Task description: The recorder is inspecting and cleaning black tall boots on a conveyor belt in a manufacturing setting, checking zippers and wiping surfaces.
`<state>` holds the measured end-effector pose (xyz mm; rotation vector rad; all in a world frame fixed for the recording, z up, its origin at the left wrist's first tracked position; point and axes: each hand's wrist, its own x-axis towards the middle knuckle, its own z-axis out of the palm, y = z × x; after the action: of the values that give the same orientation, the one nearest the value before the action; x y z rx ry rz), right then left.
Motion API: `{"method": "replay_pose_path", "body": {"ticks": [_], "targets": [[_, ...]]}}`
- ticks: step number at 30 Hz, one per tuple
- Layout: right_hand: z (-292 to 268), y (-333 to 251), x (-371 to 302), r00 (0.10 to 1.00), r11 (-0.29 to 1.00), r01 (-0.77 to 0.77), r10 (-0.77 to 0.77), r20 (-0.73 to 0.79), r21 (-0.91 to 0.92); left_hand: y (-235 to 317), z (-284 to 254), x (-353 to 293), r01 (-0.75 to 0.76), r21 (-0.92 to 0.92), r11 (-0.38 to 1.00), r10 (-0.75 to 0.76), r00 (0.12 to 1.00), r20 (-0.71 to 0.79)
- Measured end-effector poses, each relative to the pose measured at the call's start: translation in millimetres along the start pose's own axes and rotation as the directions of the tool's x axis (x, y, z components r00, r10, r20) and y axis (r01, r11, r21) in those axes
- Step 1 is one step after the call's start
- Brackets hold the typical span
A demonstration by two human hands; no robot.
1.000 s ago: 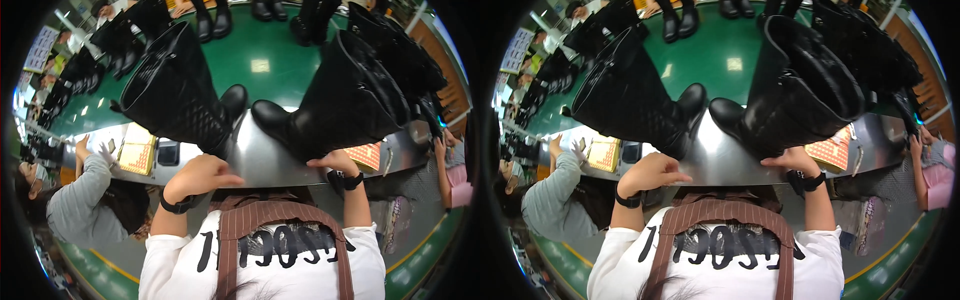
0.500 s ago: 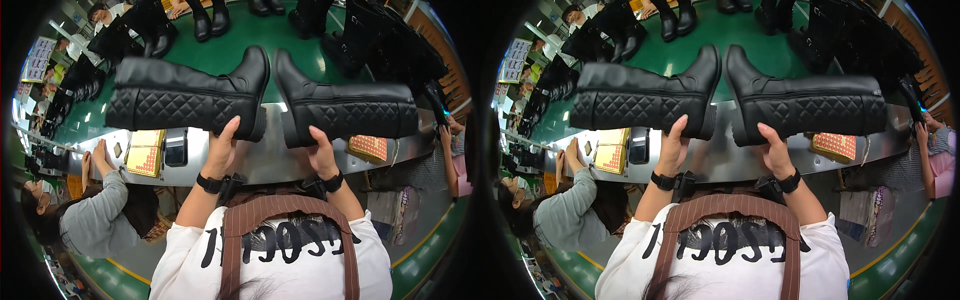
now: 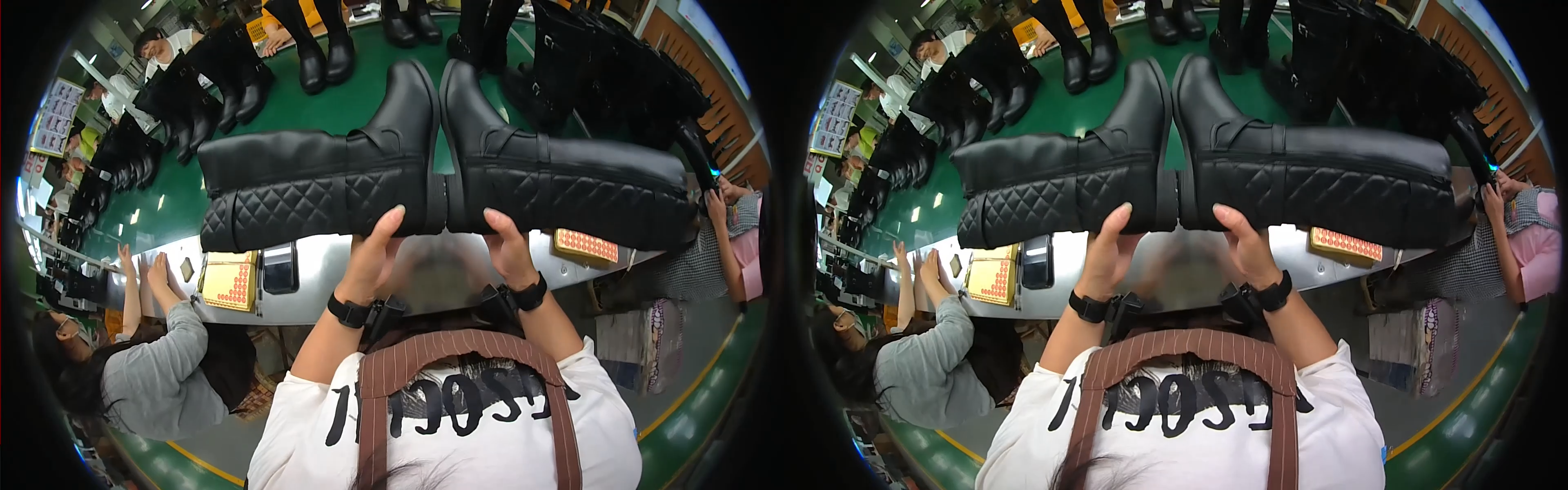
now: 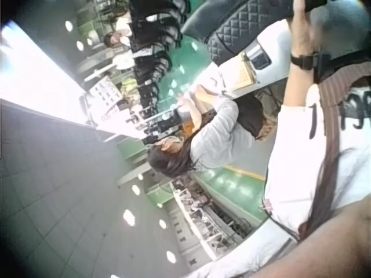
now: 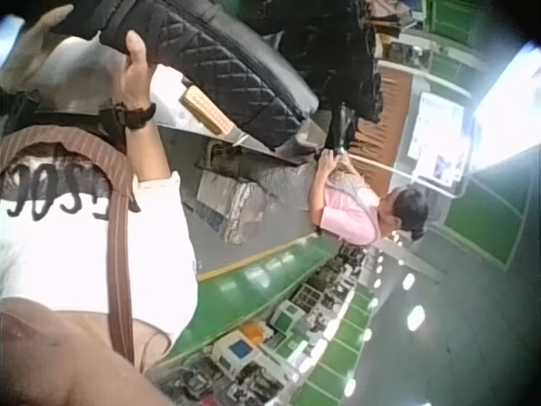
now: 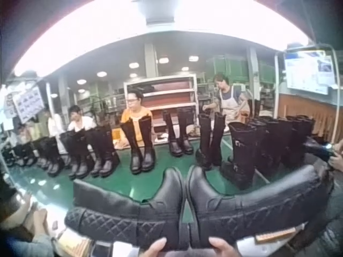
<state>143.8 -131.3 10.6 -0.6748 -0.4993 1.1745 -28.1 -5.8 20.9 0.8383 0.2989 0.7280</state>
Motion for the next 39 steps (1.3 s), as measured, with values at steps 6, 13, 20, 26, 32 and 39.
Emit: {"method": "replay_pose_path", "body": {"ticks": [6, 13, 20, 26, 32, 39], "targets": [[13, -11, 3, 0.948, 0.029, 0.189, -0.268, 0.174, -0.982, -10, 7, 11, -0.258, 0.698, 0.668, 0.339, 0.941, 0.024], [-2, -23, 37, 0.962, 0.868, 0.212, -0.266, -0.060, -0.449, 4, 20, -13, -0.306, 0.931, 0.199, 0.338, 0.913, 0.228], [-36, -10, 68, 0.997, 0.994, -0.060, 0.064, 0.037, -0.094, -5, 33, -5, -0.272, 0.960, -0.068, 0.447, 0.852, 0.273], [-47, 6, 73, 0.984, 0.963, -0.158, 0.134, 0.122, 0.216, 38, 44, -18, -0.585, 0.659, 0.472, 0.345, 0.811, 0.473], [-53, 10, 45, 0.986, 0.971, -0.161, 0.151, 0.069, 0.178, 11, 20, 18, 0.212, 0.018, 0.977, -0.211, 0.976, -0.063], [-47, 3, 18, 0.987, 0.962, -0.158, 0.162, -0.003, 0.224, -4, -19, 15, 0.162, -0.130, 0.978, -0.165, 0.986, -0.007]]}}
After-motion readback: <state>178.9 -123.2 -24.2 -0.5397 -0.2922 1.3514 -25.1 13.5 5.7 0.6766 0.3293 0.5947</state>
